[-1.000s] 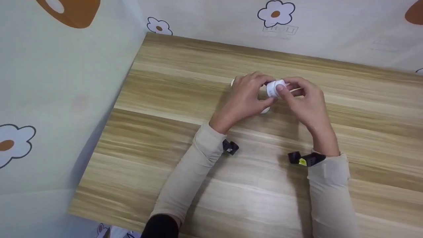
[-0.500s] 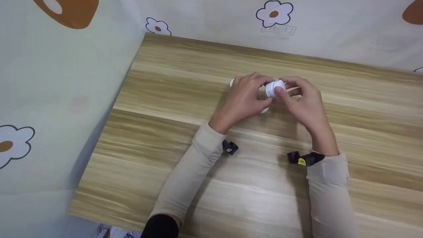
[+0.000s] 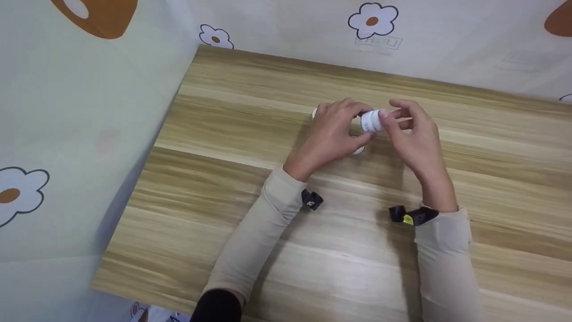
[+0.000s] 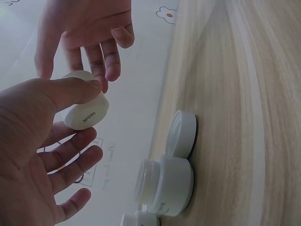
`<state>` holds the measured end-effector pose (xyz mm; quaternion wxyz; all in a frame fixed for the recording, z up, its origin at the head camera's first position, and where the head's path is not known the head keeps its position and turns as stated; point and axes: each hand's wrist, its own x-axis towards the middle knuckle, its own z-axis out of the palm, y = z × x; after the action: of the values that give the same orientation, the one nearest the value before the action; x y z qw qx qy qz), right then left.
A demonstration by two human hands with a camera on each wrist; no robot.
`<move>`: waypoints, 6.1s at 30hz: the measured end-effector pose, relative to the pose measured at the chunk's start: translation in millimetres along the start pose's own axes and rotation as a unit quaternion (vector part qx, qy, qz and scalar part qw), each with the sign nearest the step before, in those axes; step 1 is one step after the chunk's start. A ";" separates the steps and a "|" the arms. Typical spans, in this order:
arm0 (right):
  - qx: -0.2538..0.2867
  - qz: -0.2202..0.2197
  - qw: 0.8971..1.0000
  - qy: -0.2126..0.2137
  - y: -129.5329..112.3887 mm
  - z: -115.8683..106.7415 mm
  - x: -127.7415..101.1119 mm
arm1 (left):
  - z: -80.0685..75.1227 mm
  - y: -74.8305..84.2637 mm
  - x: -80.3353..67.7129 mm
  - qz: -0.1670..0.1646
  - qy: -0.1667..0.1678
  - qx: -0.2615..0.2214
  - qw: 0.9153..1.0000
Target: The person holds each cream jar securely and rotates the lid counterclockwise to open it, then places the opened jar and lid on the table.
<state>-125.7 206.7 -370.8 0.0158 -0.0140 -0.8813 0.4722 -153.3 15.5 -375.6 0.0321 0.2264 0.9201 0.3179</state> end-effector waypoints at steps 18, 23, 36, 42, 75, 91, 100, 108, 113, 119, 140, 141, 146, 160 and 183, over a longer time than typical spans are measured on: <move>-0.001 -0.037 0.999 -0.016 2.8 2.6 0.2 | 1.6 -1.6 1.0 -0.001 -0.001 0.006 1.000; 0.002 -0.044 0.999 -0.023 3.1 3.4 -0.3 | 1.9 -2.4 0.4 -0.004 -0.006 0.009 1.000; -0.004 0.001 1.000 -0.011 -0.9 1.5 0.0 | -0.9 -1.7 -0.4 -0.007 0.003 -0.001 1.000; -0.015 -0.005 1.000 -0.016 1.9 1.5 0.4 | 0.9 0.1 0.8 -0.004 -0.004 0.007 1.000; 0.011 -0.057 0.998 -0.037 1.6 0.1 -1.2 | 1.9 -2.3 -0.2 0.005 0.001 0.005 1.000; 0.005 -0.071 0.997 -0.042 3.9 0.2 -1.4 | 3.0 -3.7 0.2 0.001 -0.007 0.008 1.000; 0.008 -0.078 0.996 -0.043 4.1 -0.3 -2.4 | 3.9 -4.4 -0.3 0.011 -0.013 0.025 1.000; 0.016 -0.091 0.996 -0.007 3.3 -2.3 -4.0 | 1.8 -7.6 1.5 0.006 -0.012 0.031 0.999; 0.017 -0.069 0.997 0.004 5.0 -3.5 -2.8 | -2.2 -10.1 2.4 -0.005 0.006 0.022 1.000; 0.011 -0.038 0.999 0.001 10.8 -1.3 0.5 | -6.2 -14.0 0.7 -0.011 0.008 0.011 1.000; -0.020 0.018 0.997 -0.077 28.6 10.4 7.4 | -24.1 -55.5 -30.5 -0.053 0.016 0.014 0.998; -0.019 0.018 0.997 -0.077 29.5 10.9 7.5 | -24.0 -56.9 -31.2 -0.055 0.012 0.010 0.998; -0.010 0.020 0.997 -0.073 35.4 15.3 7.2 | -21.6 -64.0 -34.1 -0.064 -0.011 -0.005 0.998; -0.016 0.028 0.998 -0.060 48.9 18.9 5.8 | -15.5 -70.2 -37.4 -0.058 -0.069 0.006 0.996; -0.025 0.038 0.996 -0.081 48.1 23.2 1.6 | -34.5 -79.7 -53.4 -0.066 -0.129 -0.011 0.989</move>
<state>-127.8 214.1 -423.6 -0.0741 -0.0097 -0.8900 0.4499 -144.1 -82.9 -400.4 0.1742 0.2041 0.9178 0.2927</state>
